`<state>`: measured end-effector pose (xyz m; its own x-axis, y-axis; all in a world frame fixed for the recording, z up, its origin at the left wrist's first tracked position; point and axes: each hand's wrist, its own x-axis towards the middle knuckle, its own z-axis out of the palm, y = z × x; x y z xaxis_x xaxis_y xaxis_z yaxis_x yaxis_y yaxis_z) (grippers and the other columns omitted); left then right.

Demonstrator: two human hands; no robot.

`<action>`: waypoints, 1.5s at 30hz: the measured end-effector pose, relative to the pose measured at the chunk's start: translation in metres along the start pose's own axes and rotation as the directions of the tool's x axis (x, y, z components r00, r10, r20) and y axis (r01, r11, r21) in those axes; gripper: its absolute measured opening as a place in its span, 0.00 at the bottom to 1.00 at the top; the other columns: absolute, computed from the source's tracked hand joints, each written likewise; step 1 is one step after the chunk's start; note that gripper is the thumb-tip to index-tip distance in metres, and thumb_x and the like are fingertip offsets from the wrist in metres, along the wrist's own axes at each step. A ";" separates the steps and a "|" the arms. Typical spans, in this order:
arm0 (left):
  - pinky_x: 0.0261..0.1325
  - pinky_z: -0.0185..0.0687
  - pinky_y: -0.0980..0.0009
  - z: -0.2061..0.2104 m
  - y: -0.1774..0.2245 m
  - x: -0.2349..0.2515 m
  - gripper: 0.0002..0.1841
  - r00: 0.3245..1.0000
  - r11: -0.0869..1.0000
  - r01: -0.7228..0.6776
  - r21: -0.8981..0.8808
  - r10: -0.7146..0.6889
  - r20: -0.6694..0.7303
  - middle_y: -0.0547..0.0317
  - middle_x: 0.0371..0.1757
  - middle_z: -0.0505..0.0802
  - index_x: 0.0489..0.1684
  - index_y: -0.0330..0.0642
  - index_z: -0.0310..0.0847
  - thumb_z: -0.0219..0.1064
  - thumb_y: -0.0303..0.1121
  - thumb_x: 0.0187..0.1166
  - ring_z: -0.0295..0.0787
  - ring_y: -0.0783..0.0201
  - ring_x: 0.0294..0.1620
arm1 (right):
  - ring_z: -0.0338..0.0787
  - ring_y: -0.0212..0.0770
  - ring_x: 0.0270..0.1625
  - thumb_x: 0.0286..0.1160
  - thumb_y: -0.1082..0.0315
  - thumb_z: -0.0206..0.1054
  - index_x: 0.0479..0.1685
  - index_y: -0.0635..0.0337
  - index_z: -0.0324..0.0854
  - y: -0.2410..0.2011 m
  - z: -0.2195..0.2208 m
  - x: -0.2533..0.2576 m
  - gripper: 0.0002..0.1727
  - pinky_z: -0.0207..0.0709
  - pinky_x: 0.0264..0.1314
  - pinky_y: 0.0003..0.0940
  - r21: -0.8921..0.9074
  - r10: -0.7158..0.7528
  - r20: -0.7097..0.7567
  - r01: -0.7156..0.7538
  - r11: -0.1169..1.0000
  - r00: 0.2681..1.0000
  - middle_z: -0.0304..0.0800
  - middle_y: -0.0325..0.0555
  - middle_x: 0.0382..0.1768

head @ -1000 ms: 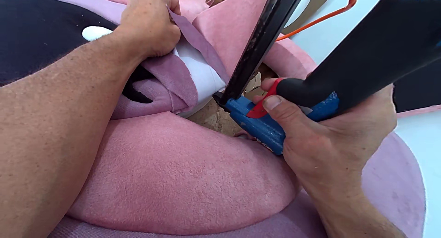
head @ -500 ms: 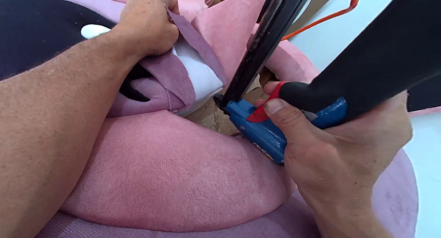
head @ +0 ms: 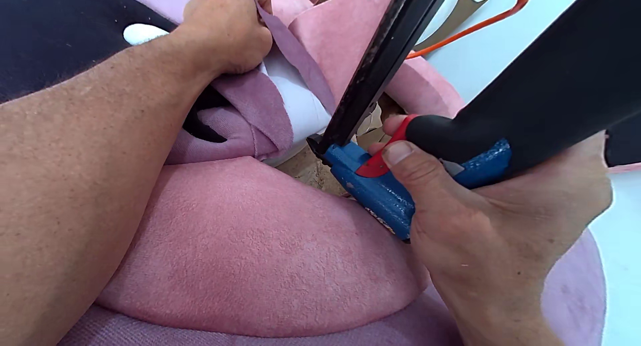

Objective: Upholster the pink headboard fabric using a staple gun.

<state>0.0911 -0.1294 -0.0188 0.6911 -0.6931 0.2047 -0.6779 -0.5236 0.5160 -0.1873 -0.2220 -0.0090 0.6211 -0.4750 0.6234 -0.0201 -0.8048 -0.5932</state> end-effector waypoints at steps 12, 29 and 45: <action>0.55 0.71 0.33 -0.001 0.002 0.002 0.15 1.000 1.000 0.011 0.019 -0.011 0.009 0.43 0.51 0.90 0.52 0.45 0.84 0.56 0.39 0.78 0.84 0.41 0.61 | 0.91 0.31 0.54 0.65 0.63 0.80 0.67 0.64 0.66 -0.003 0.002 -0.001 0.34 0.89 0.57 0.29 -0.069 -0.019 0.004 0.019 0.997 1.000 0.87 0.38 0.52; 0.55 0.72 0.34 -0.001 0.000 0.001 0.14 1.000 1.000 -0.004 -0.021 0.004 0.008 0.45 0.50 0.90 0.52 0.44 0.85 0.58 0.38 0.78 0.85 0.42 0.59 | 0.92 0.25 0.54 0.67 0.60 0.78 0.68 0.62 0.66 -0.023 0.001 -0.005 0.33 0.88 0.55 0.23 -0.133 0.010 0.041 -0.005 0.991 0.999 0.89 0.34 0.52; 0.60 0.70 0.31 0.000 0.004 0.000 0.17 0.999 0.999 0.035 0.002 -0.035 0.026 0.42 0.54 0.90 0.59 0.46 0.85 0.55 0.39 0.80 0.83 0.40 0.65 | 0.91 0.29 0.55 0.66 0.63 0.79 0.67 0.66 0.66 -0.019 0.009 -0.008 0.33 0.88 0.59 0.27 -0.087 -0.022 0.001 0.022 0.996 1.000 0.87 0.38 0.52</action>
<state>0.0885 -0.1312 -0.0168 0.7074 -0.6874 0.1648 -0.6540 -0.5480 0.5215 -0.1848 -0.1996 -0.0065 0.6218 -0.4567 0.6362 -0.0747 -0.8432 -0.5324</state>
